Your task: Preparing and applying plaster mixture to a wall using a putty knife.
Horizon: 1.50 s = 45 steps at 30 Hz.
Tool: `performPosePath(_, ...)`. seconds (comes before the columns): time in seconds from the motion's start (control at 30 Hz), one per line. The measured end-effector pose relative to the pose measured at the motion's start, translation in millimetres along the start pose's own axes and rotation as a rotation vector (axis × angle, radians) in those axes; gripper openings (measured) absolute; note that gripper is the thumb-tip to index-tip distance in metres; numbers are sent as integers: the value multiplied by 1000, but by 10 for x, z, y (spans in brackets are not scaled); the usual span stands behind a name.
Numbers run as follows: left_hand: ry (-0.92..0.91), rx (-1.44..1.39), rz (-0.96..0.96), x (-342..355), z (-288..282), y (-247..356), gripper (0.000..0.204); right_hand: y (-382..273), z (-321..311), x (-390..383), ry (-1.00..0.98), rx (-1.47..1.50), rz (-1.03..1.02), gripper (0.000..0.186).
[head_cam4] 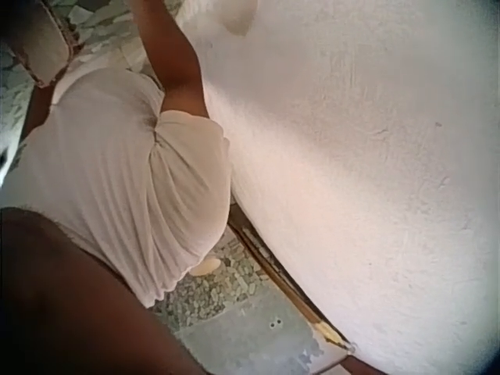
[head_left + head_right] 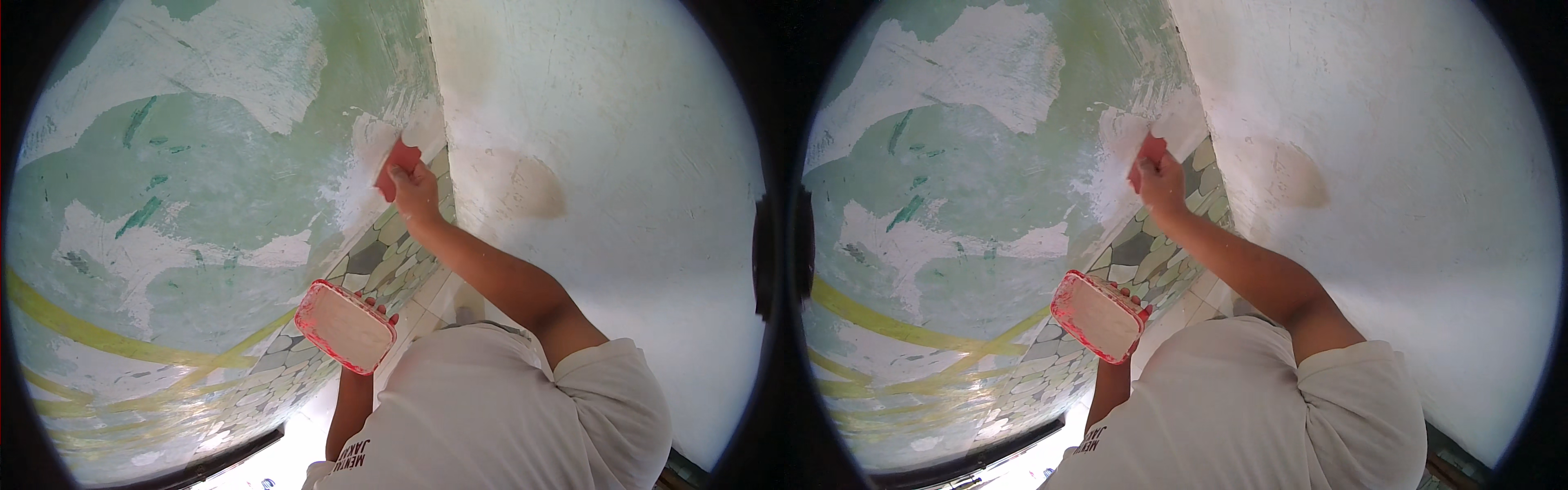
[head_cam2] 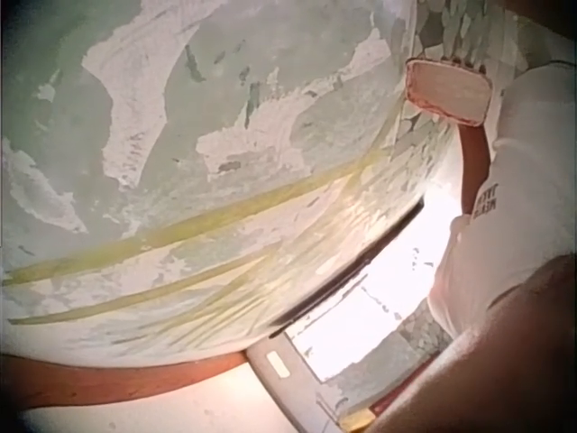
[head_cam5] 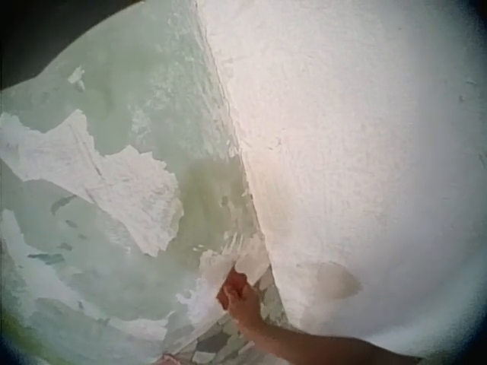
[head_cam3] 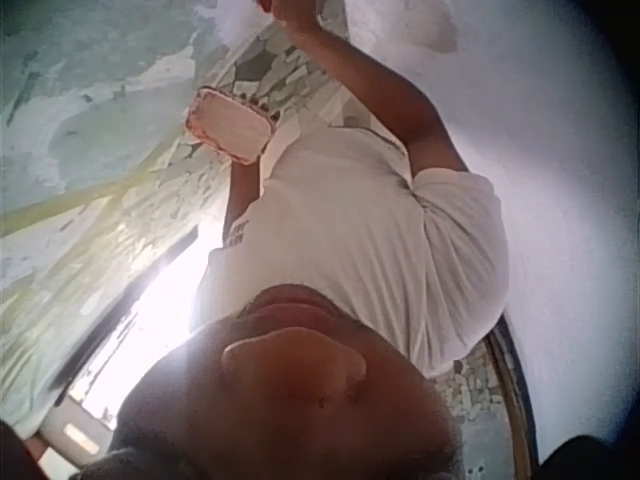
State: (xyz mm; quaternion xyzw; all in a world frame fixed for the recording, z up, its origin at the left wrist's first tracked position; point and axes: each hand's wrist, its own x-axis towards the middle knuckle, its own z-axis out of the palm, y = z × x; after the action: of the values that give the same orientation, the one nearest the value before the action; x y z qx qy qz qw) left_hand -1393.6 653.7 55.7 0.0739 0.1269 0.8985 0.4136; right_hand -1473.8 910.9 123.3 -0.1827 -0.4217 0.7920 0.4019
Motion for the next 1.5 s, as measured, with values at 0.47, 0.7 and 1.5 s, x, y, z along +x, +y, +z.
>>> performPosePath(0.47, 48, 10, -7, -106, 67, 137, 56, 284, -891, 464, 221, -119, 63, 18)
performPosePath(0.7, 45, 14, 11, -164, 31, 177, 57, 147, -500, 56, -30, -77, 128, 16)
performPosePath(1.5, 55, 8, -8, -69, 108, 47, 60, -210, -617, -142, -70, 54, 150, 21)
